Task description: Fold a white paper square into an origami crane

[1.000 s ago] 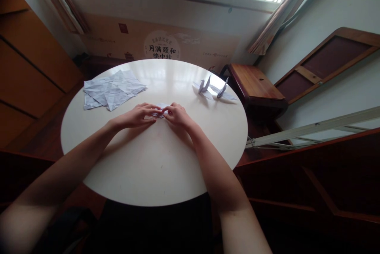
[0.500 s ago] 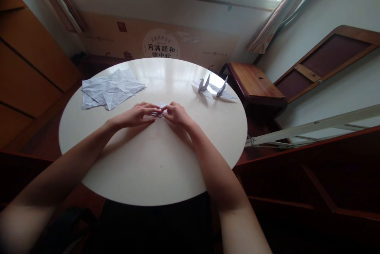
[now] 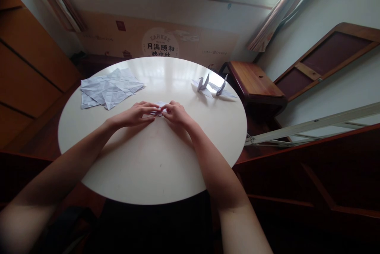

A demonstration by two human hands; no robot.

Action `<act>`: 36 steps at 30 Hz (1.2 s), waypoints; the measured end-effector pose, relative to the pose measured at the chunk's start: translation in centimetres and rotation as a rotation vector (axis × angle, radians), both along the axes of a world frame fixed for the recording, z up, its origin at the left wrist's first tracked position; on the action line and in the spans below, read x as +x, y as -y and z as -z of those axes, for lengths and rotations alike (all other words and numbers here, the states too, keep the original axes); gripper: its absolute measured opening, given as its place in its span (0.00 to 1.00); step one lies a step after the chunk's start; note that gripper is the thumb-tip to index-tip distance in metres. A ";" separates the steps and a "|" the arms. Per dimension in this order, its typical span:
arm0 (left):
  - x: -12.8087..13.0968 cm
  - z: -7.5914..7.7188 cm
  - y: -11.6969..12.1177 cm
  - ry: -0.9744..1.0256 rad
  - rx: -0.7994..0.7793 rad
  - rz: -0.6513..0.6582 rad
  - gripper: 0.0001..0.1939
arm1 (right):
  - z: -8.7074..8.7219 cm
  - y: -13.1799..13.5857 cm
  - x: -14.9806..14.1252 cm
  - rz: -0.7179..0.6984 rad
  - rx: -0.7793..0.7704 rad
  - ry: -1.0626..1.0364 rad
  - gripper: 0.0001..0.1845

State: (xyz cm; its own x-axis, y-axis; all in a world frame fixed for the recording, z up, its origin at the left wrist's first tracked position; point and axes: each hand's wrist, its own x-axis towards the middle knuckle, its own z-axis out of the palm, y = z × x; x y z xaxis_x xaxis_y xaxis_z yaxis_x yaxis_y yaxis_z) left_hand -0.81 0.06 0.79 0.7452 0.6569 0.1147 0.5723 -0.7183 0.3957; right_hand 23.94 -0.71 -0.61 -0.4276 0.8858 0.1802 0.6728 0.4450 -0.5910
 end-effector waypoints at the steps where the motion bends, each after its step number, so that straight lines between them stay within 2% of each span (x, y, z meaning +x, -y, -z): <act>1: 0.0 0.0 0.0 0.001 0.001 0.002 0.22 | 0.0 0.0 0.0 0.001 -0.002 -0.001 0.13; 22: 0.0 -0.1 0.0 -0.005 -0.002 -0.001 0.23 | -0.1 0.1 0.0 -0.003 -0.005 -0.014 0.13; 31: -0.2 0.5 -0.4 0.003 -0.008 -0.004 0.23 | -0.4 0.3 -0.1 0.006 -0.020 -0.013 0.14; 36: -0.1 0.1 -0.1 0.010 -0.002 0.003 0.23 | -0.1 0.1 -0.1 0.003 -0.016 -0.027 0.14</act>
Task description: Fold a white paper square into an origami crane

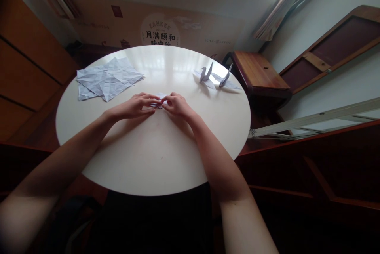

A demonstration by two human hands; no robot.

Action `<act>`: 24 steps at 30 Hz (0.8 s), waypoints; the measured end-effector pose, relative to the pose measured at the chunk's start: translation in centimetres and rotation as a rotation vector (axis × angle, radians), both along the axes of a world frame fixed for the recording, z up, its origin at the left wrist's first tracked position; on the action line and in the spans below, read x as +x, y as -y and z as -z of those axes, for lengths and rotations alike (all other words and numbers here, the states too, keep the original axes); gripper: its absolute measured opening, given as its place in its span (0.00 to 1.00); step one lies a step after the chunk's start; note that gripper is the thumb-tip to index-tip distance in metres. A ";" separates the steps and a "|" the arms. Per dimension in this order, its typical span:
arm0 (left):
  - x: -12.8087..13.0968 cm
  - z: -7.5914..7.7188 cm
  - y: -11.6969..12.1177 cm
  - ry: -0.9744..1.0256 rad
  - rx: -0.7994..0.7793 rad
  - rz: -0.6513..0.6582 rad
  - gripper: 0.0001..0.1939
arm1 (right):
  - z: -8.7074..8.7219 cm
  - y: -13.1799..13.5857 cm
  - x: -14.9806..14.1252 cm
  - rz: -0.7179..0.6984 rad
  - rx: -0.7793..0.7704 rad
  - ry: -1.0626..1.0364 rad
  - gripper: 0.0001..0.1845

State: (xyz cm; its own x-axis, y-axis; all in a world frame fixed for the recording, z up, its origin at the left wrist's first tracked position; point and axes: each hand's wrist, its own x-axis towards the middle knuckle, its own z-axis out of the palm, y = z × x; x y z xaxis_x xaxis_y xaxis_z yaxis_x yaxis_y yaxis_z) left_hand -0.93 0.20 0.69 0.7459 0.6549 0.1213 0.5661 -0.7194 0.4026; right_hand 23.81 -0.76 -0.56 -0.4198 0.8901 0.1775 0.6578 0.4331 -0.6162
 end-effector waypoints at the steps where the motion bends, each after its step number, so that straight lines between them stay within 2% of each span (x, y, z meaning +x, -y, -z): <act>1: 0.0 -0.1 0.1 -0.001 -0.003 0.003 0.23 | 0.1 -0.1 0.0 -0.001 0.000 -0.004 0.14; 24: 0.0 0.3 -0.2 0.000 0.017 0.005 0.24 | -0.4 0.1 0.1 -0.011 -0.020 0.001 0.14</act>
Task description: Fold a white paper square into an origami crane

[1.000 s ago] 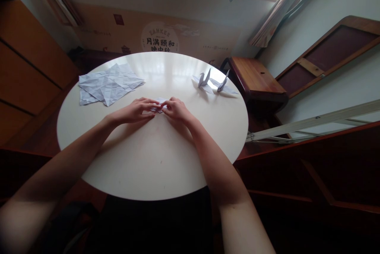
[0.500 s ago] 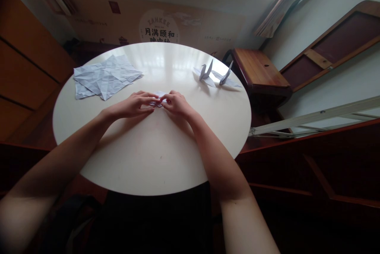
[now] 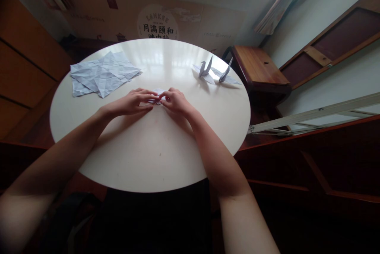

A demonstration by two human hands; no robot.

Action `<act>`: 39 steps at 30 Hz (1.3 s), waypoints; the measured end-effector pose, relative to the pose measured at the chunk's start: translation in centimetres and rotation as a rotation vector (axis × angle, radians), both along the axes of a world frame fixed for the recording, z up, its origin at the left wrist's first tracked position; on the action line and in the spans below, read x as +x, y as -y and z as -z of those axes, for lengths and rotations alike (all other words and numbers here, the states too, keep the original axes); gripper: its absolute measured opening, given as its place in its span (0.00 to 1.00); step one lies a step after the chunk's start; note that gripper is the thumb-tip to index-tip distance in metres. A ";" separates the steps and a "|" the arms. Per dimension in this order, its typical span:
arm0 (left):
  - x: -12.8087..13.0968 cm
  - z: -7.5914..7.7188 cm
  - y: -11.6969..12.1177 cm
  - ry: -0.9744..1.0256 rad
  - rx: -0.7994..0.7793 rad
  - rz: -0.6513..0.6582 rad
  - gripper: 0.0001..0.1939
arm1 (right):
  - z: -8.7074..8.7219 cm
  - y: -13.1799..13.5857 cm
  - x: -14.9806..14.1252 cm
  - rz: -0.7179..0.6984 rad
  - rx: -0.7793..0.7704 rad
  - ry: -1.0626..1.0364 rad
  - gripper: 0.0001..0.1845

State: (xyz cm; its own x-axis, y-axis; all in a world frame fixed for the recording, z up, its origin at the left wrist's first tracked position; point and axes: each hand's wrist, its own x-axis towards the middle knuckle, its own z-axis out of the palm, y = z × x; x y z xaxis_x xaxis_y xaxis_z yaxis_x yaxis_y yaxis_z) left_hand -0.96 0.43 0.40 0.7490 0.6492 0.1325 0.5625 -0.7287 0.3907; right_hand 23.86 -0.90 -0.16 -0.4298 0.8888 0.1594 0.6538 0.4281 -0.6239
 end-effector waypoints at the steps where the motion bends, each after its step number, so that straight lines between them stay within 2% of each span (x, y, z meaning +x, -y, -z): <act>1: 0.0 0.0 0.0 0.000 0.002 0.000 0.24 | 0.0 0.0 0.0 0.000 -0.001 0.001 0.15; 29: -0.2 0.4 -0.2 0.015 0.003 -0.004 0.25 | 0.4 -0.1 0.1 -0.005 0.008 -0.018 0.14; 39: -0.1 0.0 0.0 0.009 -0.029 -0.006 0.24 | 0.4 -0.2 0.0 -0.005 0.003 -0.016 0.14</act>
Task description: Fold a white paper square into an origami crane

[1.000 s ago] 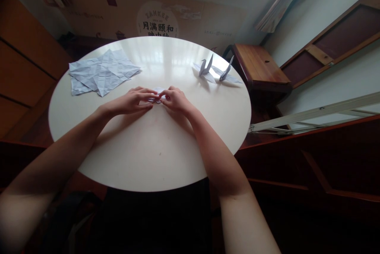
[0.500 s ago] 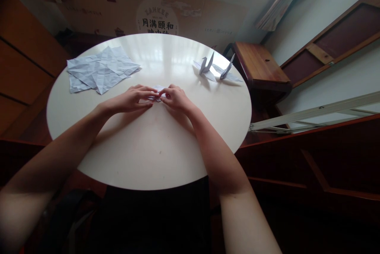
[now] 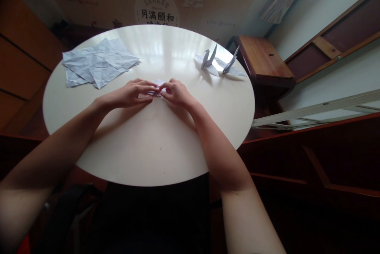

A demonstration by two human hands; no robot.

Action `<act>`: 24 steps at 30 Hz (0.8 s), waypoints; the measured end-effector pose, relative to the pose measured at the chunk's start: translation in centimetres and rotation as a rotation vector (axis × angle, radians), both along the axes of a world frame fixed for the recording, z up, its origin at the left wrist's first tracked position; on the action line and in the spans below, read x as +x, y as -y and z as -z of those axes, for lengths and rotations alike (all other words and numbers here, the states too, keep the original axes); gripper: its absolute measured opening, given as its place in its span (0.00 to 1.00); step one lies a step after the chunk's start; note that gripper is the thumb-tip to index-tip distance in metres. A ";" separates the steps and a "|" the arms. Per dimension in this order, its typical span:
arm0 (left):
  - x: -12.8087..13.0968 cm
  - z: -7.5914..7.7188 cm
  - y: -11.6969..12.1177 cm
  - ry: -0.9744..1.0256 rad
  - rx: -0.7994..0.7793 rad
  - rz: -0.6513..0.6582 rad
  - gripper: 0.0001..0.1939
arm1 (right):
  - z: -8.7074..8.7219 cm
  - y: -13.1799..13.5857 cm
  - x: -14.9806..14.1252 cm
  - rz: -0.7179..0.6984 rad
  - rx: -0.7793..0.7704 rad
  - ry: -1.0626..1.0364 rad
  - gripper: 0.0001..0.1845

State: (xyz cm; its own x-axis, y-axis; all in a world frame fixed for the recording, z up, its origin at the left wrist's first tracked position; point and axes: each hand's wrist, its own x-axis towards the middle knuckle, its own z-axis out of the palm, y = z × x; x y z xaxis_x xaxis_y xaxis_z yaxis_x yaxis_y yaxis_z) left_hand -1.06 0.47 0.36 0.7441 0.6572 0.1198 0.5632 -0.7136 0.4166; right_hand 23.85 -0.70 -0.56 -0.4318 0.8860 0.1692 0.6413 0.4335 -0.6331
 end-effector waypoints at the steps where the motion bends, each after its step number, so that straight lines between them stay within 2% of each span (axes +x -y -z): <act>1: 0.0 0.0 0.0 -0.001 0.000 0.001 0.23 | 0.0 0.0 0.0 -0.003 0.000 0.003 0.14; 24: 0.0 -0.3 0.2 0.018 0.000 0.008 0.24 | 0.8 -0.5 0.3 -0.033 0.046 -0.037 0.13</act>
